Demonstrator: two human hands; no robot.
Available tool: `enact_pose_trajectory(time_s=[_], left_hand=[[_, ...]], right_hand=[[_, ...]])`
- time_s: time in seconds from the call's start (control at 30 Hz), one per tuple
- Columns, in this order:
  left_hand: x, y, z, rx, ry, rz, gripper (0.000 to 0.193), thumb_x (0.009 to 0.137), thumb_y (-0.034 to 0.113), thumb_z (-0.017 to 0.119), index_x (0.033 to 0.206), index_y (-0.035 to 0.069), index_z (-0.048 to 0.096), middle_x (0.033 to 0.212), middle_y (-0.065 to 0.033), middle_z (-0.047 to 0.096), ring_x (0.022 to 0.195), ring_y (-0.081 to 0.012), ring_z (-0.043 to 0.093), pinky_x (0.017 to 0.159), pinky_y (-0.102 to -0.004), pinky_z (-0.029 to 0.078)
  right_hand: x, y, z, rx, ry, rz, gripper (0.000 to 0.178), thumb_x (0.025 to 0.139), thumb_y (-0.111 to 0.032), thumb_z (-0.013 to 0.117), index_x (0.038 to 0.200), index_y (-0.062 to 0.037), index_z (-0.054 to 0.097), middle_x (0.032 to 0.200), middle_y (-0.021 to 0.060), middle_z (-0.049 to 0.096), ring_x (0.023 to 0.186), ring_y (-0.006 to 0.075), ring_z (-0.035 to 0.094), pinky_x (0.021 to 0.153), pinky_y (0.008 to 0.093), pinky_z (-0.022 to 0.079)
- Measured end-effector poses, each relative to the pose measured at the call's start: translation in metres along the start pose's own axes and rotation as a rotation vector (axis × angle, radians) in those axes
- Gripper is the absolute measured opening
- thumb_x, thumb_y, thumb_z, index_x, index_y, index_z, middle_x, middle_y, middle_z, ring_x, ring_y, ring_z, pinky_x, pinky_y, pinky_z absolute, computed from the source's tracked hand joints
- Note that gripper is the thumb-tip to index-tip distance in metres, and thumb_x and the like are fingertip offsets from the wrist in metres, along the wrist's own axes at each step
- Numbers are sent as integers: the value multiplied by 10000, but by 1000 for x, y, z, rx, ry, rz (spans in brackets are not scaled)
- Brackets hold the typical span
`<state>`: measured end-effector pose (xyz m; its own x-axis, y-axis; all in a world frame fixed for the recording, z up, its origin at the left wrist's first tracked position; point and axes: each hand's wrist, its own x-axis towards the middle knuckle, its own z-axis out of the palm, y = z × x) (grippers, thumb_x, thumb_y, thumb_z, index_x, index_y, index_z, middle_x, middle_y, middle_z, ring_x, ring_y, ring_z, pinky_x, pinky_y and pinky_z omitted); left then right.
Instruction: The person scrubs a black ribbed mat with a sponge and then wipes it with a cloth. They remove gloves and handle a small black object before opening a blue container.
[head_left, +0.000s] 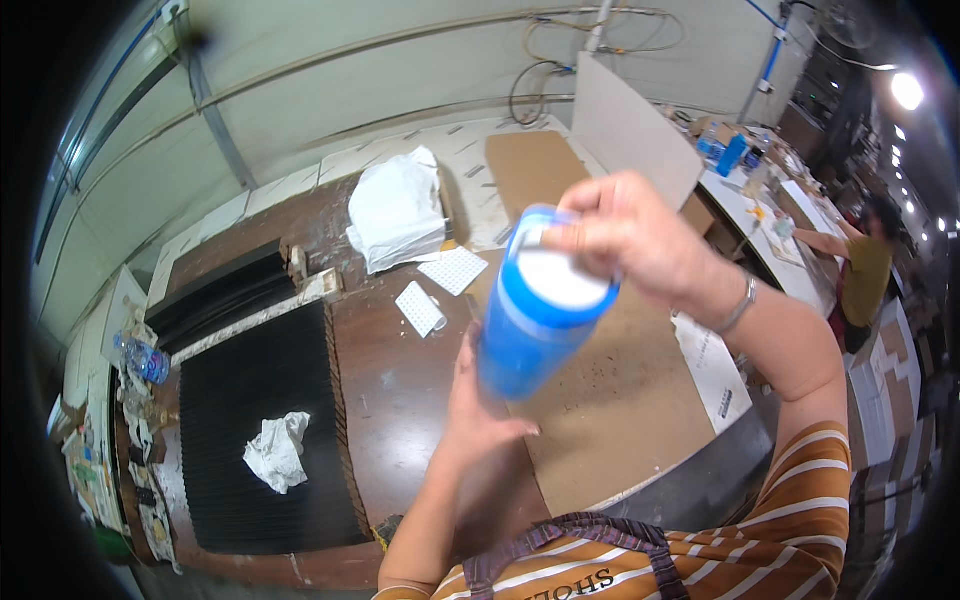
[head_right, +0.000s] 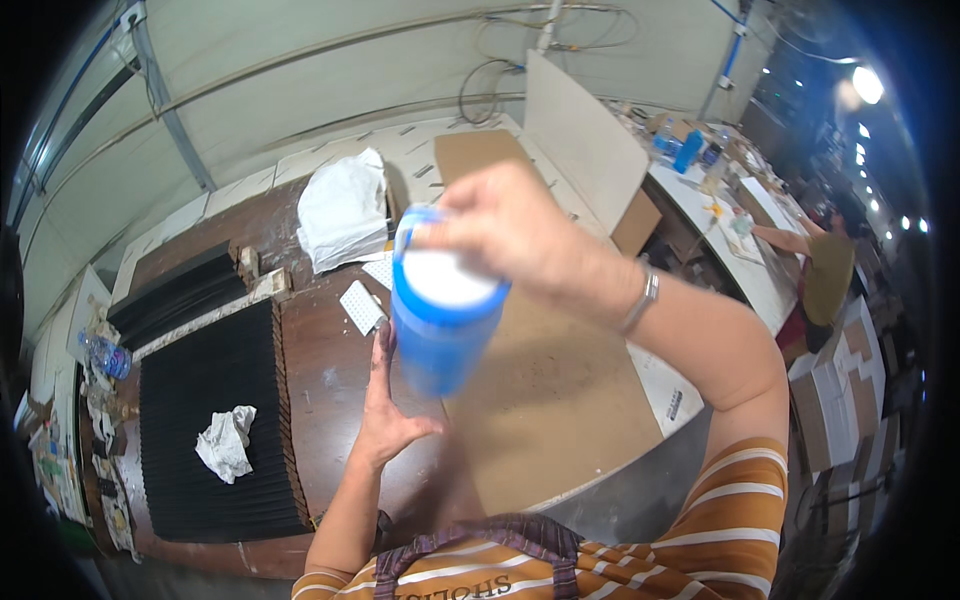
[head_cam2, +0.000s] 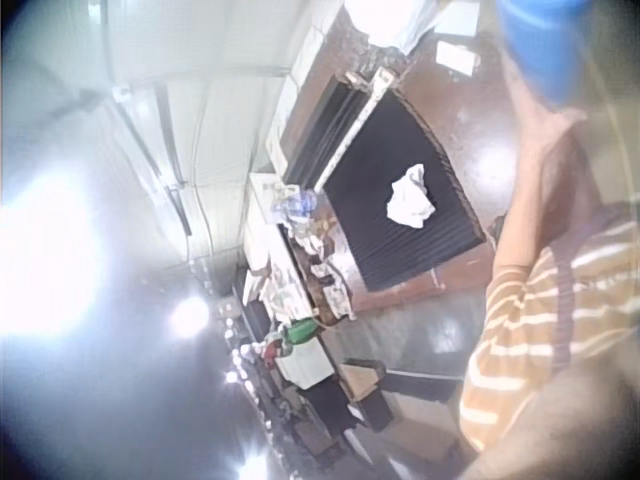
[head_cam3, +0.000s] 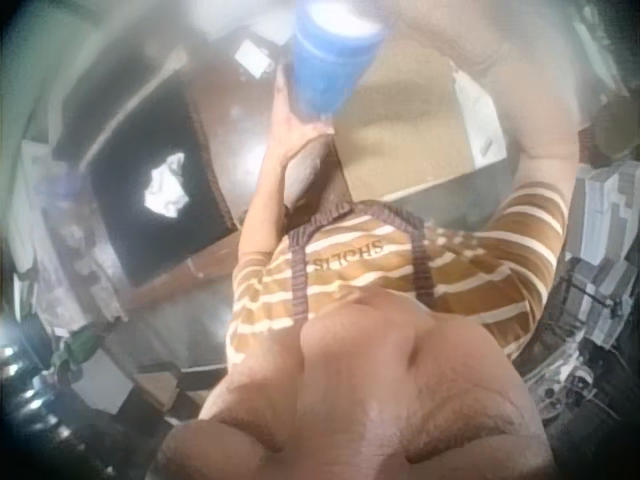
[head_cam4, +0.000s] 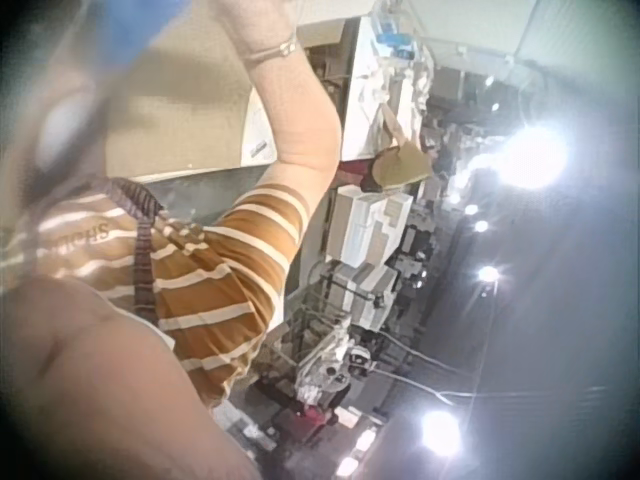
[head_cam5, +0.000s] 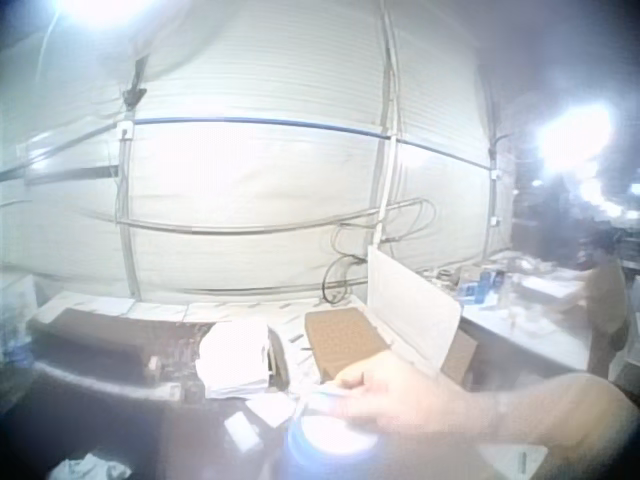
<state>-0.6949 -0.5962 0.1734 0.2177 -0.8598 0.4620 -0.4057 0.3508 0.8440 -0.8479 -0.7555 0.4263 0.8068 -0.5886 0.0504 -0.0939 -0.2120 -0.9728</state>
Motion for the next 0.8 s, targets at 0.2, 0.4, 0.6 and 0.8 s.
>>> enact_pose_trajectory(time_s=[0.2,0.4,0.6,0.8], left_hand=[[-43,100,1,-639,-420,-388,1488,453,377,1045,1612,12,185,1562,-175,400,1445,-290,403,1209,-433,320],[-85,122,24,-422,-513,-231,1335,479,352,1016,1555,16,300,1460,-188,488,1361,-351,491,1179,-453,358],[-90,131,30,-407,-684,-7,1248,511,408,985,1535,80,352,1410,-210,506,1297,-400,513,1121,-480,398],[-84,144,32,-322,-720,125,1207,512,398,981,1505,64,383,1388,-185,529,1274,-397,524,1103,-480,413]], right_hand=[[-121,-12,40,-90,-195,171,201,918,-144,779,966,41,716,840,49,726,774,59,644,670,223,504],[-195,-17,49,-201,-231,-12,264,869,-200,841,847,28,708,726,90,709,646,109,669,577,265,500],[-218,-24,41,-557,-488,-665,412,837,-339,846,669,-94,563,550,1,454,480,204,514,458,339,330],[-240,-38,45,-589,-612,-644,329,876,-305,756,706,-107,556,569,43,552,547,280,607,515,393,449]])
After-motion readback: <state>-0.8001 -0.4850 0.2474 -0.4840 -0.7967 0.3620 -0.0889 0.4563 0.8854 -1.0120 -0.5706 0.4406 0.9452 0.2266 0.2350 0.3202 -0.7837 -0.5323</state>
